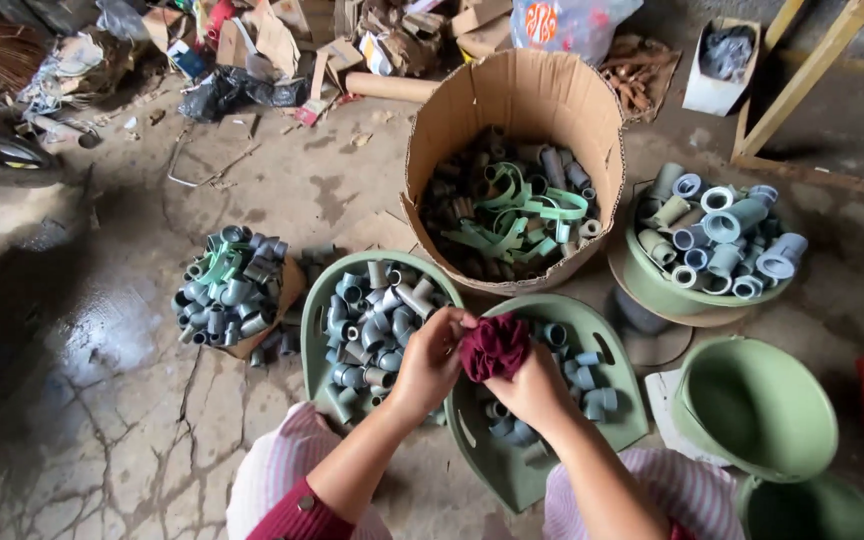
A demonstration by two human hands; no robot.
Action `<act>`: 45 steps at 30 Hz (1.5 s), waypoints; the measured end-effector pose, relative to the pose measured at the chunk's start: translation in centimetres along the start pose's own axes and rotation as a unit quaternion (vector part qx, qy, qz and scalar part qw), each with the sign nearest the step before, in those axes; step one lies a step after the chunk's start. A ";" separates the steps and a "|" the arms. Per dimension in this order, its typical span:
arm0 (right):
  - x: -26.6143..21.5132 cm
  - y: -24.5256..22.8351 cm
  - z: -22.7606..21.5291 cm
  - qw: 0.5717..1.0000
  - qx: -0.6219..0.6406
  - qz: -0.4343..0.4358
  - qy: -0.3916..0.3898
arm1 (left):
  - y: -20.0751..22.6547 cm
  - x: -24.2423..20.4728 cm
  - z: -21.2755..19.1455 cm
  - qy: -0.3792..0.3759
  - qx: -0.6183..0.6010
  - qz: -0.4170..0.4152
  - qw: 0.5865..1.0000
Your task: The person sits on the floor and repeatedly picks up small gray plastic pipe fittings from a cardboard box, wipes each one with a maroon cloth, and places it into a green basin. The person handles the fittings one at a time, turning them over to wipe different sides before depositing them.
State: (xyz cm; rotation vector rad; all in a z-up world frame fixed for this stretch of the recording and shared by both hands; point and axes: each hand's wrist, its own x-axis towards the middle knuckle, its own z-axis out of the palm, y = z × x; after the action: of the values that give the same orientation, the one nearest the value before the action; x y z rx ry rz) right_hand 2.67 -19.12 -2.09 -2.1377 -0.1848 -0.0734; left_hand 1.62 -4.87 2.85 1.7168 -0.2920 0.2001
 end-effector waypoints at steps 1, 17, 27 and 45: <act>-0.7 -1.0 -0.2 0.999 0.042 -0.025 -0.005 | -1.4 -1.1 -0.3 0.008 -0.063 -0.036 0.997; -2.3 -6.3 -0.1 0.837 0.525 0.141 -0.065 | -3.8 -1.3 -0.7 0.030 -0.088 -0.068 0.993; -1.3 0.4 2.7 0.959 0.234 0.065 0.145 | -5.9 -3.5 0.5 -0.030 -0.173 -0.138 0.975; -1.5 -4.7 2.1 0.992 0.074 0.008 -0.105 | -4.6 -2.1 -4.5 -0.116 0.172 -0.276 0.938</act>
State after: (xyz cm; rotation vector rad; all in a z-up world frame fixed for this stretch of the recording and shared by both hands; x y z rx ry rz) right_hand 0.37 -15.00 0.49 -1.9959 -0.2881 0.1716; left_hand 1.16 0.39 -1.35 2.1028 0.0696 -0.3901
